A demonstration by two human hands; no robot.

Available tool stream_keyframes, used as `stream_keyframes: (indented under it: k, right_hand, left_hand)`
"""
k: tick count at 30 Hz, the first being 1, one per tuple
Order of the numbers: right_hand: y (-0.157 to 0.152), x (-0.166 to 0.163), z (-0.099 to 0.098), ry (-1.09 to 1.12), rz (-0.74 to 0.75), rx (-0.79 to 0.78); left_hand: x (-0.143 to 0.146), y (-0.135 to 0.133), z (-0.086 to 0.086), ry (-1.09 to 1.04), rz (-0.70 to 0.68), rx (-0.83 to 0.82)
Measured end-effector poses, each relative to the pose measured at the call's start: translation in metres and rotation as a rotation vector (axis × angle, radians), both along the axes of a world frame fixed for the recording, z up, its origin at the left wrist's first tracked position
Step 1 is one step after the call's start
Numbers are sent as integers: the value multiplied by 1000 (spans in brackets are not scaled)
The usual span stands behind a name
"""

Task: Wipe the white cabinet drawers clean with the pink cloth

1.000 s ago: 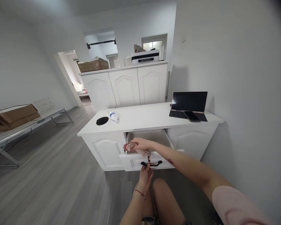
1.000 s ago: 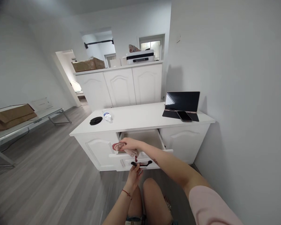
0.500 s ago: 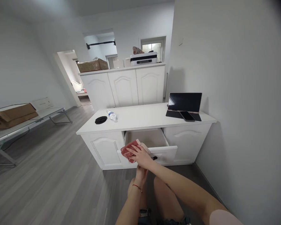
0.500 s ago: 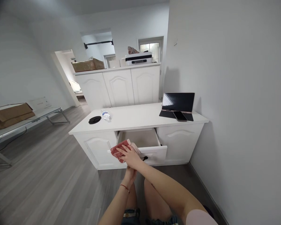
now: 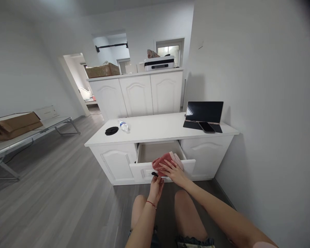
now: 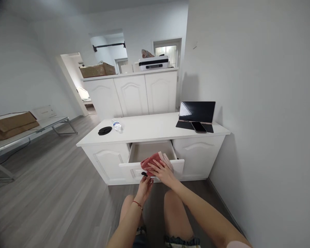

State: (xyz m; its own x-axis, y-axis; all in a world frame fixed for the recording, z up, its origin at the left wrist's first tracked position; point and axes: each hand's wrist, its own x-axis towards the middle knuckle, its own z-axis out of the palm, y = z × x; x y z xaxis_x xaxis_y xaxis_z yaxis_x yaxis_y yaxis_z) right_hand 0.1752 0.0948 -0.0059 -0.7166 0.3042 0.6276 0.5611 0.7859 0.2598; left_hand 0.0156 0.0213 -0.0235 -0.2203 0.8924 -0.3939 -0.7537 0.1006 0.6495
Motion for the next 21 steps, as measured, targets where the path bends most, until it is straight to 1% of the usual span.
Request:
stream_keyframes:
  k: [5, 7, 10, 13, 16, 19, 21]
  right_hand:
    - [-8, 22, -10, 111, -122, 123]
    - [-13, 29, -15, 192, -170, 139]
    - [-21, 34, -28, 319, -244, 122]
    - [-29, 33, -47, 478, -356, 22]
    - [-35, 24, -71, 683, -470, -166]
    - [-39, 6, -93, 879, -553, -317]
    - [-41, -9, -101, 928, -589, -392]
  left_hand:
    - [0, 0, 0, -23, 5, -18]
    - [0, 0, 0, -26, 7, -19]
    - [0, 0, -1, -24, -2, -9]
    - [1, 0, 1, -23, 1, -20]
    - [2, -1, 5, -16, 12, -30]
    - [4, -2, 9, -15, 19, -40]
    - [5, -2, 11, -20, 26, -50]
